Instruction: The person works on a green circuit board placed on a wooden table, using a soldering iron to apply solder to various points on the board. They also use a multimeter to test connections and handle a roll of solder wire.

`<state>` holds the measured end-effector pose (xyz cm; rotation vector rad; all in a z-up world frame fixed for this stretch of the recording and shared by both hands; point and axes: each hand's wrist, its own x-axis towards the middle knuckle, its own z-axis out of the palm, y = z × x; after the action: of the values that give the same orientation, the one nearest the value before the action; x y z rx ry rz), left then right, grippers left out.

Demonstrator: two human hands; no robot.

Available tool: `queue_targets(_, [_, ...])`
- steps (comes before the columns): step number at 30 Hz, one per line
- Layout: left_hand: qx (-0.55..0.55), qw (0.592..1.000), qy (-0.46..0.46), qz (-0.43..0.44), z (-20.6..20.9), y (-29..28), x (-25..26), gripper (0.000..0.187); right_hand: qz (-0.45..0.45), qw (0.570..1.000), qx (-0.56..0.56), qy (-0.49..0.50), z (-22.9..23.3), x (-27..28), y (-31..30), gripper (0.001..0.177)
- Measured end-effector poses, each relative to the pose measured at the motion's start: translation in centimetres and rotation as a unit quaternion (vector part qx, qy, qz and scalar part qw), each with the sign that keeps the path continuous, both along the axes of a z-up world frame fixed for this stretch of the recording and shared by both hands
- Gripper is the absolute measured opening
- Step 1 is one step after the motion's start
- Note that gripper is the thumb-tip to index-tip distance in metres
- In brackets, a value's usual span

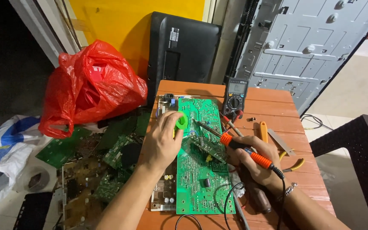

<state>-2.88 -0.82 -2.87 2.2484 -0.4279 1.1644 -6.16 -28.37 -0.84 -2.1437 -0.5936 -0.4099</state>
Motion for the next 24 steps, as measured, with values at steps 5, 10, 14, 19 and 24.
queue_targets(5, [0.022,0.999,0.013,-0.028,-2.1,0.7,1.6,0.036,0.082,0.986,0.124,-0.074,-0.4,1.0,0.5,0.028])
queue_targets(10, [0.029,0.999,0.010,-0.016,-2.3,0.7,1.8,0.034,0.074,0.987,0.123,-0.066,-0.8,1.0,0.3,0.028])
queue_targets(14, [0.043,0.999,0.002,-0.009,-3.3,1.0,2.4,0.035,0.078,0.987,0.125,-0.066,-1.0,1.4,-0.2,0.028])
queue_targets(19, [0.019,0.999,0.010,-0.025,-3.0,0.5,2.4,0.034,0.078,0.987,0.127,-0.059,-0.9,1.3,0.0,0.027])
queue_targets(24, [0.008,0.999,0.002,-0.036,-1.9,0.5,1.8,0.034,0.078,0.987,0.126,-0.059,-1.3,1.4,-0.3,0.030])
